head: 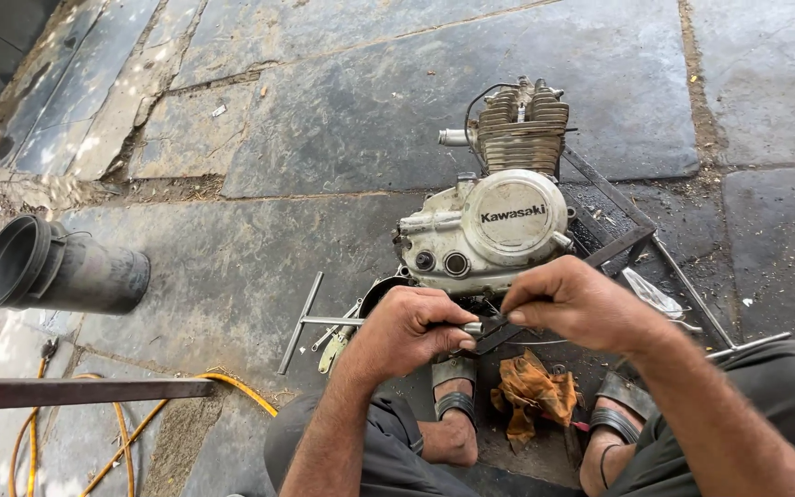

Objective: The person sits on the ground next to a disassembled Kawasaki motorcycle engine and cleans small metal parts, wiping them with an orange cloth. They then use a T-handle socket tool on the engine, working on bolts and components while other tools lie scattered on the ground.

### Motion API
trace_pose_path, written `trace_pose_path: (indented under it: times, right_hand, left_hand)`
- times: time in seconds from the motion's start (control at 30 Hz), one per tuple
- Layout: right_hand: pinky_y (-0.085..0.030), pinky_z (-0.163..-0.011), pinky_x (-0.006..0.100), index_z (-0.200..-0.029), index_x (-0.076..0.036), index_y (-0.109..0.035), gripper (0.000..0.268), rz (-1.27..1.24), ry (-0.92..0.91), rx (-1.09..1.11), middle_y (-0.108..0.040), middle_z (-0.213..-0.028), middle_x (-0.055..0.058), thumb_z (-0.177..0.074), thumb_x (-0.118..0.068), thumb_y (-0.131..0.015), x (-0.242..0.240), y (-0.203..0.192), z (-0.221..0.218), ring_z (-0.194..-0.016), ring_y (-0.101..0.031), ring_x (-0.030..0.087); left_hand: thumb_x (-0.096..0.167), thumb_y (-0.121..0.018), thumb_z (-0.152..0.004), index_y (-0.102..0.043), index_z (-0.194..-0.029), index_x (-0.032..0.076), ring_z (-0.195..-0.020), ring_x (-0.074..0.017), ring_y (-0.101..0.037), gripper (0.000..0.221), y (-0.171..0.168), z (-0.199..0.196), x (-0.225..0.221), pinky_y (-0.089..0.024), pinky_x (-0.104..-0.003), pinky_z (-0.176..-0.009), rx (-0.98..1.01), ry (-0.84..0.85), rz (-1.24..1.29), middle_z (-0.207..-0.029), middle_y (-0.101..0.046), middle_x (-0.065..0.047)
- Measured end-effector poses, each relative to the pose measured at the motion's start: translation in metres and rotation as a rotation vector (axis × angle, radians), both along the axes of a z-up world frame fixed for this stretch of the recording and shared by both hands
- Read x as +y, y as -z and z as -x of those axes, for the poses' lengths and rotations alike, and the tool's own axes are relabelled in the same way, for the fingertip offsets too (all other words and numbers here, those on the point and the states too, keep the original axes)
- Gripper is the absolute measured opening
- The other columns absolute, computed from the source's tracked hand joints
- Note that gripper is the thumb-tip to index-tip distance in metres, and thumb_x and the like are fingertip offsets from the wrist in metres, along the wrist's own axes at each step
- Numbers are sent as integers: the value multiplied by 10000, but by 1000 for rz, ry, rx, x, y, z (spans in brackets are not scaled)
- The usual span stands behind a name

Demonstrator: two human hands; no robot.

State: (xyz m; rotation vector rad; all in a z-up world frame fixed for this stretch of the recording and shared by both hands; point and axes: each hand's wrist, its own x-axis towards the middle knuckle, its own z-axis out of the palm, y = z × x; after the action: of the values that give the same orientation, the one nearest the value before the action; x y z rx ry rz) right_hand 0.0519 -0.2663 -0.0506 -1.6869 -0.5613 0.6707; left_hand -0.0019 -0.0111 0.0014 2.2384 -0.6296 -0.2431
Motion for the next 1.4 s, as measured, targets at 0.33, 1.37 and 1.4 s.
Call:
trace_pose_path:
  times: [0.33, 1.37, 1.4]
  right_hand:
    - [-546, -568, 289, -965, -45, -795, 135, -66, 236, -250, -732, -756, 29, -840, -81, -758, 10, -7, 14, -666, -661, 101]
    - [-503, -465, 340, -768, -27, -622, 90, 186, 145, -934, -591, -655, 62, -782, 62, -636, 33, 12, 40, -563, -577, 188]
    - [-497, -448, 335, -709, -38, -591, 150, 279, 155, -914, -576, -636, 58, -784, 90, -610, 36, 17, 41, -551, -572, 185]
  left_hand:
    - [205, -793, -881, -758, -1070, 57, -774, -211, -743, 242, -1, 0, -2, -586, -333, -695, -59, -128, 47, -903, -765, -93]
    - [250, -700, -945, -740, -1024, 33, -847, -314, -730, 234, 0, 2, 0, -560, -416, -720, -65, -1, -149, -901, -759, -129]
    - [248, -702, -952, -742, -1018, 32, -848, -321, -725, 229, 0, 1, 1, -554, -421, -715, -71, -13, -156, -903, -760, -132]
